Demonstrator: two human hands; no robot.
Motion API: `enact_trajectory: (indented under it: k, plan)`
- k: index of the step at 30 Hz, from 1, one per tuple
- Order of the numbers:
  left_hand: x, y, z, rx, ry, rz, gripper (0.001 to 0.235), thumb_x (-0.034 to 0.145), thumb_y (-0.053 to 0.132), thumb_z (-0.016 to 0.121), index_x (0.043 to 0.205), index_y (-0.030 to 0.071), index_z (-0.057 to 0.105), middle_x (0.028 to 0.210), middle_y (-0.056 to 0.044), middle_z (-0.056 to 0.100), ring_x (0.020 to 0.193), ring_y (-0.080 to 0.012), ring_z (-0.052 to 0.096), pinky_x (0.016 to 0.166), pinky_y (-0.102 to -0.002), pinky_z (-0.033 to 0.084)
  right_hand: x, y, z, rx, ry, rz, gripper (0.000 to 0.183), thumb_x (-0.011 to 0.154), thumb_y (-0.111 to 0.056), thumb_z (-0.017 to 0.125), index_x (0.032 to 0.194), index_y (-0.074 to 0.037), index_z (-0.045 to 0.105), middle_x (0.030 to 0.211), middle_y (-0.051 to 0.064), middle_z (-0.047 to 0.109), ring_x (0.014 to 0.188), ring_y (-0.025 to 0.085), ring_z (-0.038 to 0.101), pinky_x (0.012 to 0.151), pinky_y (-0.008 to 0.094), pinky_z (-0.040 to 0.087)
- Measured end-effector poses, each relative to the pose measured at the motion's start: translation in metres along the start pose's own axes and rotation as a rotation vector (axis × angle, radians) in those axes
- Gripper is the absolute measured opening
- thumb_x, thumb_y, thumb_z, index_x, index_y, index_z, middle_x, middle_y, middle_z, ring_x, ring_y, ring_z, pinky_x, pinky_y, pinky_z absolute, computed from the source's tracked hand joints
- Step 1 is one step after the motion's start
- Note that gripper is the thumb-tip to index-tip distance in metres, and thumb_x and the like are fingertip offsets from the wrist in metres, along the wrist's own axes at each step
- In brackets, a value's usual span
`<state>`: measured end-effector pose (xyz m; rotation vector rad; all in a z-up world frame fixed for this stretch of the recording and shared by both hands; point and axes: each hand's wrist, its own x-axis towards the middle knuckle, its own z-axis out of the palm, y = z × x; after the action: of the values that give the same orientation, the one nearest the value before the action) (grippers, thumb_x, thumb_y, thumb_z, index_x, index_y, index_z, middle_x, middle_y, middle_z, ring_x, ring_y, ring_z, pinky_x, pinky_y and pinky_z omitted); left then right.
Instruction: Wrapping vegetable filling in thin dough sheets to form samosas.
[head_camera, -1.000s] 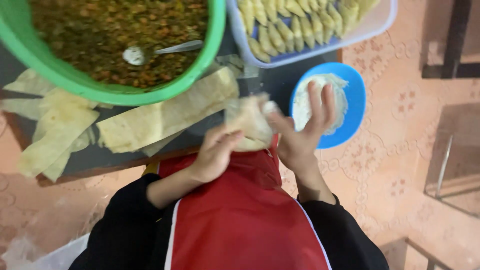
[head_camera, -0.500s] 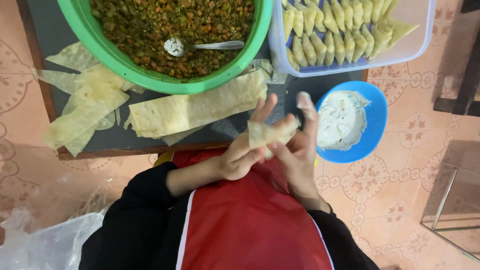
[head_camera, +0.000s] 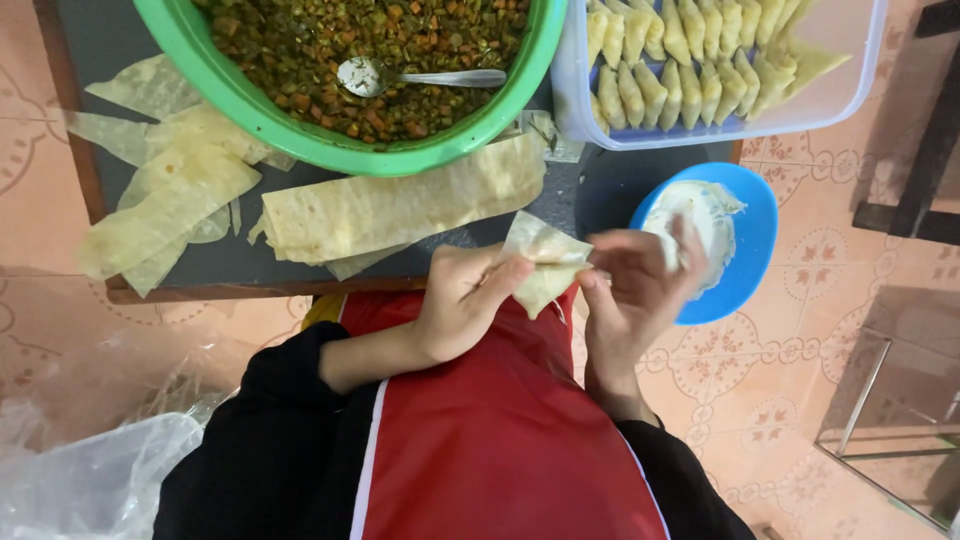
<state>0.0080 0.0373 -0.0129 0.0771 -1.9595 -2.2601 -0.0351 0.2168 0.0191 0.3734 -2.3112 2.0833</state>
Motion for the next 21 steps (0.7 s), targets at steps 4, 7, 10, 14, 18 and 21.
enact_trajectory:
  k: [4,7,10,14,18,21]
  plan:
    - [0.004,0.001,0.0,-0.077,0.045,-0.034,0.027,0.11,0.019,0.061,0.106,-0.005,0.075,0.068,-0.003,0.064,0.061,-0.0056,0.054,0.053,-0.024,0.041,0.01,-0.007,0.01,0.325,0.077,0.274,0.086,0.075,0.013,0.075,0.148,-0.004,0.033,0.117,0.01,0.063,0.09,0.018,0.062,0.081,0.031,0.052]
    - [0.003,-0.004,0.002,-0.146,-0.001,-0.088,0.029,0.11,0.021,0.061,0.105,-0.003,0.076,0.073,-0.004,0.072,0.064,-0.0049,0.062,0.054,-0.023,0.045,-0.003,0.009,-0.001,0.3,-0.075,0.113,0.067,0.097,0.02,0.071,0.152,-0.002,0.039,0.092,0.014,0.068,0.086,0.017,0.058,0.086,0.028,0.048]
    - [0.005,-0.004,0.007,-0.074,0.04,-0.017,0.029,0.108,0.018,0.063,0.127,-0.001,0.072,0.081,-0.005,0.076,0.066,-0.006,0.068,0.056,-0.022,0.05,-0.001,0.009,0.006,0.337,0.017,0.078,0.066,0.096,0.024,0.068,0.149,-0.002,0.038,0.089,0.015,0.07,0.086,0.018,0.063,0.088,0.028,0.049]
    - [0.005,0.003,0.013,-0.454,0.013,0.202,0.075,0.105,0.012,0.068,0.163,0.004,0.02,0.142,-0.007,0.059,0.118,-0.0094,0.065,0.103,-0.025,0.056,0.005,-0.002,0.019,0.44,0.06,0.157,0.076,0.093,0.02,0.066,0.155,-0.01,0.033,0.105,0.016,0.068,0.099,0.021,0.065,0.095,0.034,0.053]
    - [0.014,0.013,0.002,-0.621,-0.037,-0.099,0.068,0.102,0.0,0.065,0.161,-0.002,0.03,0.166,-0.006,0.038,0.146,-0.012,0.047,0.122,-0.029,0.043,0.036,-0.016,0.005,-0.593,-0.159,-0.504,0.052,0.087,0.011,0.067,0.135,-0.005,0.056,0.13,0.019,0.062,0.121,0.037,0.059,0.108,0.048,0.048]
    - [0.009,0.009,-0.003,-0.523,-0.174,-0.168,0.059,0.102,-0.002,0.064,0.156,-0.006,0.042,0.151,-0.011,0.056,0.136,-0.014,0.056,0.117,-0.03,0.046,0.051,-0.007,0.002,-1.019,-0.244,-0.786,0.042,0.084,0.01,0.069,0.11,-0.022,0.066,0.133,0.026,0.058,0.124,0.049,0.05,0.105,0.052,0.043]
